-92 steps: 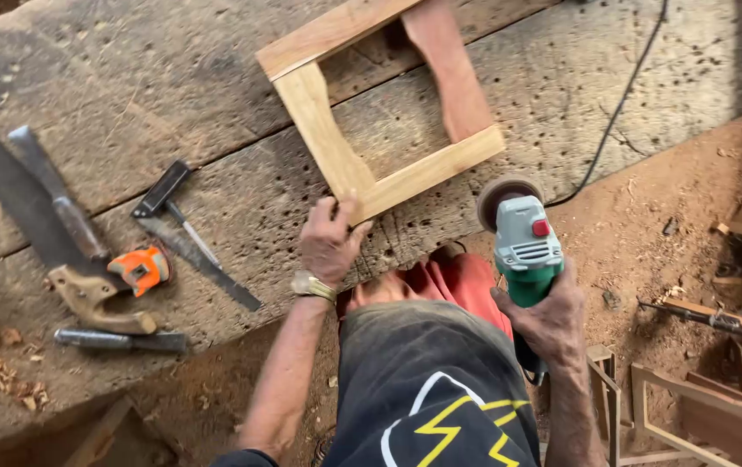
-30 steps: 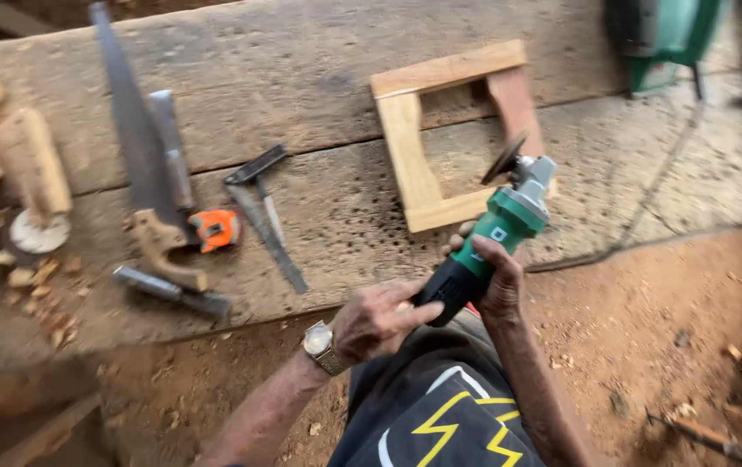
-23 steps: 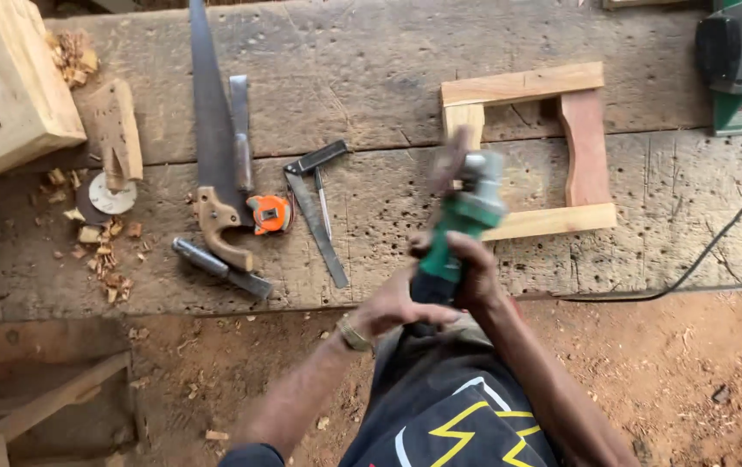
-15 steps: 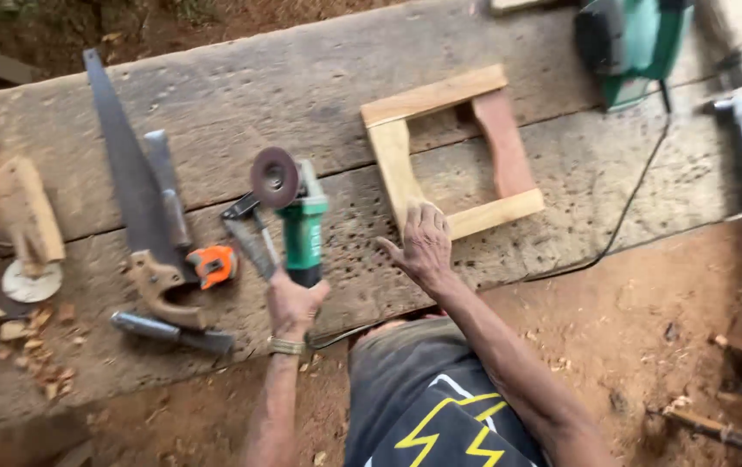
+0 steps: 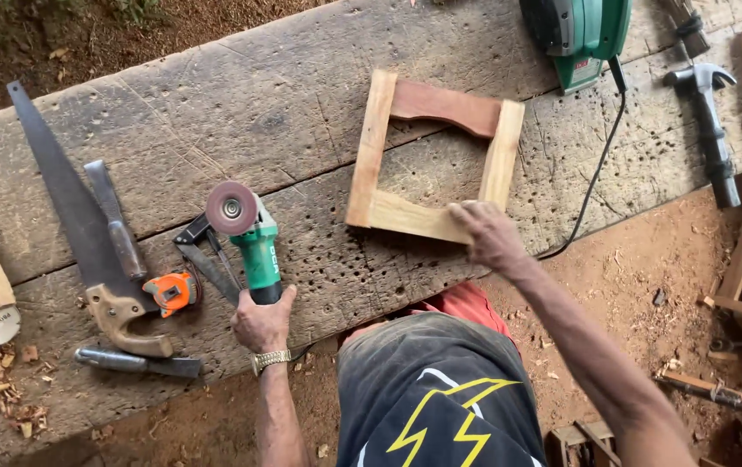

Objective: The person uses a green angle grinder with a sanding disc to smooth the edges and surfaces of a wooden frame on a workbench. They rotate the frame to access different sides and later use a green electric planer on the wood.

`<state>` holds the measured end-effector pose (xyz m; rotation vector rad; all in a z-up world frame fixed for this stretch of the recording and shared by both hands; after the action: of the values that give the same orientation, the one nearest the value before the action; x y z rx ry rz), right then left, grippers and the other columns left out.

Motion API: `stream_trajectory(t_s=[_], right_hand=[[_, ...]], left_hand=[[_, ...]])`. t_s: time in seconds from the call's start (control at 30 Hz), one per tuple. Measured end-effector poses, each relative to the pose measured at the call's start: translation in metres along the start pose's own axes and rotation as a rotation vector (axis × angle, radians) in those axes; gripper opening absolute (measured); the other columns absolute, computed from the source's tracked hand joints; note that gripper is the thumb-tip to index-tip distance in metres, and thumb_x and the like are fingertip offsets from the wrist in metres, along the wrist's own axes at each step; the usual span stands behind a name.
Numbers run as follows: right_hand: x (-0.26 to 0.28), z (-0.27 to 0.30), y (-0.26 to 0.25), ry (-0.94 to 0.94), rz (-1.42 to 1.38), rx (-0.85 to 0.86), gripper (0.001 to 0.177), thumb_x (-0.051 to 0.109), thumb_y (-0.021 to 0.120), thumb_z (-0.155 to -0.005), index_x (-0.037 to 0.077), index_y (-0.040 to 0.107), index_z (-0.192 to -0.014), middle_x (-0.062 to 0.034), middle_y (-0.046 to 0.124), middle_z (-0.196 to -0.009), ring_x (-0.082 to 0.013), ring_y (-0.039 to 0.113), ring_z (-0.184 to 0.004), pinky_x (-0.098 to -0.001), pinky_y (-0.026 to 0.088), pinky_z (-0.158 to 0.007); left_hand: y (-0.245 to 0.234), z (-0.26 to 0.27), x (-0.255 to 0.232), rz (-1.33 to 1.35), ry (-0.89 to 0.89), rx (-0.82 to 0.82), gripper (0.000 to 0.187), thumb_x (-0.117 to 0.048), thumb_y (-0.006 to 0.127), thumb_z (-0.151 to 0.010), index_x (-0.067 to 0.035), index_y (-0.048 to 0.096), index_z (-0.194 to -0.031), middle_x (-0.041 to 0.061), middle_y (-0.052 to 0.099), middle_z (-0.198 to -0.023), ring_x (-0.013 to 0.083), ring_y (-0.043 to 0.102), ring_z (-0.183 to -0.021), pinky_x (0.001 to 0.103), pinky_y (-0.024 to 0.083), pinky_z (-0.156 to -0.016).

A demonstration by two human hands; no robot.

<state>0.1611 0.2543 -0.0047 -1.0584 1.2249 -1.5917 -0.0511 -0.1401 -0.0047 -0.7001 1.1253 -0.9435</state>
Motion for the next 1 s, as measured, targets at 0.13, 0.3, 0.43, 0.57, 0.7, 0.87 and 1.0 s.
stream_trajectory(t_s=[0.13, 0.3, 0.43, 0.57, 0.7, 0.87, 1.0], right_hand=[[-0.08, -0.004, -0.014, -0.069, 0.063, 0.116, 0.077, -0.009, 0.065, -0.076, 0.015, 0.051, -0.148, -0.0093, 0.055, -0.144, -0.0245, 0.055, -0.127, -0.0377, 0.042, -0.114], [-0.131, -0.022, -0.049, -0.192, -0.009, 0.08, 0.08, -0.006, 0.072, -0.071, 0.018, 0.054, -0.145, -0.0048, 0.056, -0.145, -0.0228, 0.055, -0.129, -0.0368, 0.042, -0.115], [-0.164, -0.042, -0.066, -0.307, -0.147, 0.062, 0.074, 0.018, 0.085, -0.073, 0.017, 0.057, -0.142, -0.006, 0.057, -0.14, -0.0222, 0.058, -0.122, -0.0391, 0.052, -0.101], [-0.231, -0.055, -0.05, 0.334, -0.46, -0.213, 0.055, 0.051, 0.084, -0.099, 0.015, 0.062, -0.135, -0.0045, 0.065, -0.121, -0.0147, 0.065, -0.103, -0.0308, 0.061, -0.088], [-0.22, -0.051, -0.019, 0.564, -0.373, -0.044, 0.088, 0.062, 0.09, -0.077, -0.002, 0.052, -0.124, -0.0161, 0.055, -0.109, -0.0242, 0.056, -0.095, -0.0353, 0.054, -0.076], [-0.204, -0.027, -0.015, 0.64, -0.73, -0.13, 0.073, 0.052, 0.09, -0.076, 0.0, 0.059, -0.116, -0.0099, 0.056, -0.099, -0.0185, 0.054, -0.085, -0.0338, 0.051, -0.068], [-0.206, -0.007, -0.048, 0.607, -1.08, -0.203, 0.057, 0.043, 0.088, -0.082, 0.003, 0.062, -0.112, -0.0017, 0.057, -0.096, -0.0103, 0.056, -0.079, -0.0266, 0.053, -0.067]], left_hand=[[0.002, 0.013, -0.024, -0.1, 0.007, -0.154, 0.061, -0.058, 0.093, -0.061, -0.008, 0.07, -0.088, 0.016, 0.073, -0.081, 0.038, 0.071, -0.075, 0.053, 0.054, -0.067], [0.01, 0.021, -0.034, -0.21, -0.031, -0.241, 0.07, -0.064, 0.093, -0.06, -0.004, 0.068, -0.088, 0.021, 0.072, -0.086, 0.0421, 0.07, -0.079, 0.054, 0.052, -0.069], [-0.003, 0.049, -0.08, -0.377, 0.016, -0.391, 0.081, -0.064, 0.094, -0.061, -0.003, 0.062, -0.103, 0.02, 0.071, -0.088, 0.0414, 0.069, -0.082, 0.053, 0.052, -0.07], [0.034, 0.104, -0.165, -0.223, 0.228, -0.517, 0.066, -0.047, 0.089, -0.08, -0.005, 0.058, -0.119, 0.016, 0.067, -0.104, 0.034, 0.069, -0.088, 0.046, 0.054, -0.072], [0.122, 0.112, -0.245, 0.163, 0.168, -0.038, 0.051, -0.036, 0.075, -0.09, -0.005, 0.061, -0.128, 0.015, 0.071, -0.1, 0.0245, 0.072, -0.074, 0.04, 0.057, -0.063], [0.164, 0.093, -0.244, 0.01, 0.429, -0.109, 0.029, -0.026, 0.073, -0.096, 0.0, 0.071, -0.109, 0.017, 0.07, -0.088, 0.0306, 0.068, -0.077, 0.045, 0.053, -0.067], [0.156, 0.091, -0.248, 0.006, 0.398, -0.045, 0.029, -0.026, 0.07, -0.099, 0.001, 0.072, -0.11, 0.016, 0.068, -0.085, 0.0289, 0.066, -0.075, 0.044, 0.052, -0.067]])
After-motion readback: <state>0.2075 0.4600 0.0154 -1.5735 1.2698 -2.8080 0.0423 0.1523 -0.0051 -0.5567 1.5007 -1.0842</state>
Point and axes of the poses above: each hand's wrist, its own z-axis away from the middle knuckle, its own y-axis out of the palm, x = y × z, the point moved 3 cm from there along -z, towards the middle knuckle
